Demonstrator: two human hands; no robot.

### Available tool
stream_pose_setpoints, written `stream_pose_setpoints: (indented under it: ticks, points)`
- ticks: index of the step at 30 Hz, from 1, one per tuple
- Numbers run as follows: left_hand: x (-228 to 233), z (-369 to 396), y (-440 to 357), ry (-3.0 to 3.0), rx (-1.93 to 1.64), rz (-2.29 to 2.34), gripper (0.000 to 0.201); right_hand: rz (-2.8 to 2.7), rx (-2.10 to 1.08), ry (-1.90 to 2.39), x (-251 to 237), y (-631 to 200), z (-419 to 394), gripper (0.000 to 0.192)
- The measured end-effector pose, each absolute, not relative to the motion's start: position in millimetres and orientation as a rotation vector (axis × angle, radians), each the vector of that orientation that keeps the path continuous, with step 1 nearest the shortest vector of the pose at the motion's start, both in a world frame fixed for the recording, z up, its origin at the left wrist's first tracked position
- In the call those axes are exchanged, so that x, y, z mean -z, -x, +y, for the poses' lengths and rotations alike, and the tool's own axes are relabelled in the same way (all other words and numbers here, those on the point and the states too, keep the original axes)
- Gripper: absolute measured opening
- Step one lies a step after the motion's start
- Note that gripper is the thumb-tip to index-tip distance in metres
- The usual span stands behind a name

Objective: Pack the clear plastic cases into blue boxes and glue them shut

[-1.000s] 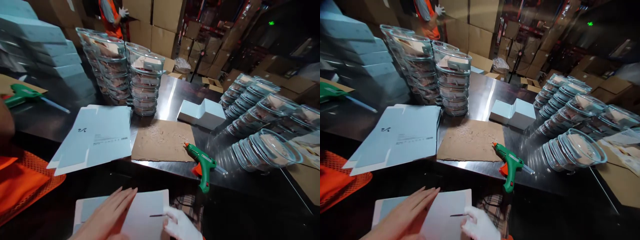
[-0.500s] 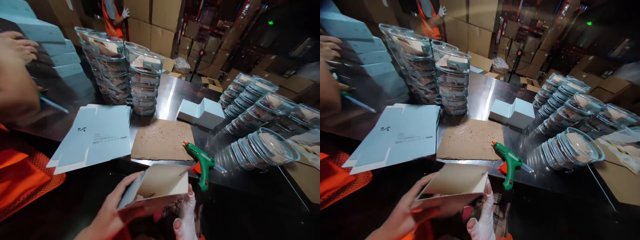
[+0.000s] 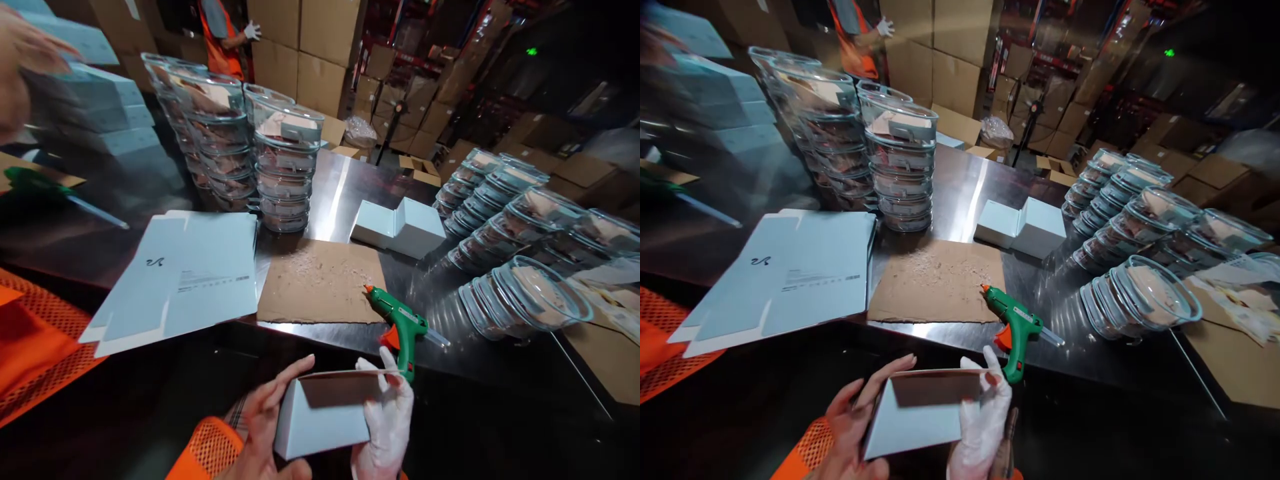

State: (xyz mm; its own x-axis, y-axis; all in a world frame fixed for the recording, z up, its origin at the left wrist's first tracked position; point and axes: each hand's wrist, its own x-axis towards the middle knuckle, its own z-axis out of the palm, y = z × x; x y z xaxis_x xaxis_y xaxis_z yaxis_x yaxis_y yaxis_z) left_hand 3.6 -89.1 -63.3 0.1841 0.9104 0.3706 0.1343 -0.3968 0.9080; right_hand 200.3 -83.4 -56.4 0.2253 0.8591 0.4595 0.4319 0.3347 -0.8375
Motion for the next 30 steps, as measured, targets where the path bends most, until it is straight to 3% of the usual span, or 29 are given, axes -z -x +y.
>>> stream_pose_setpoints:
  ticks: [2,6,8,10,12,15,21,26,30]
  points:
    - [58.1,-87.0,3.3,-1.897,-1.213,1.014,0.072,-1.197,-0.537,1.216,50.5,-203.3,-82.4,0.048]
    - [56.6,-77.1,26.8,-1.959,-1.321,1.200,0.024,-1.210,-0.459,1.363,34.2,-239.2,-78.6,0.033]
    - [57.2,-71.2,38.1,-1.833,-1.449,1.330,0.023,-1.250,-0.176,1.615,20.4,-267.1,-68.6,0.032]
    - [55.5,-65.2,45.0,-1.722,-1.512,1.444,0.020,-1.289,-0.023,1.886,5.4,-290.5,-50.7,0.046]
    - [51.3,-59.3,45.6,-1.669,-1.521,1.470,0.019,-1.345,-0.130,2.180,-6.3,-304.1,-28.3,0.052]
    - [44.7,-52.5,37.4,-1.658,-1.506,1.422,0.023,-1.227,-0.399,2.375,-15.4,-310.8,-1.1,0.046]
    - [42.4,-44.1,20.0,-1.513,-1.472,1.423,0.028,-0.887,-0.940,1.932,-24.7,-307.4,-7.0,0.038]
    - [36.2,-39.1,12.9,-1.447,-1.438,1.393,0.031,-0.862,-0.679,1.590,-25.7,-274.1,-38.9,0.046]
    - [26.7,-40.1,4.1,-1.498,-1.481,1.386,0.026,-1.119,-0.705,1.431,-26.1,-247.8,-69.1,0.038]
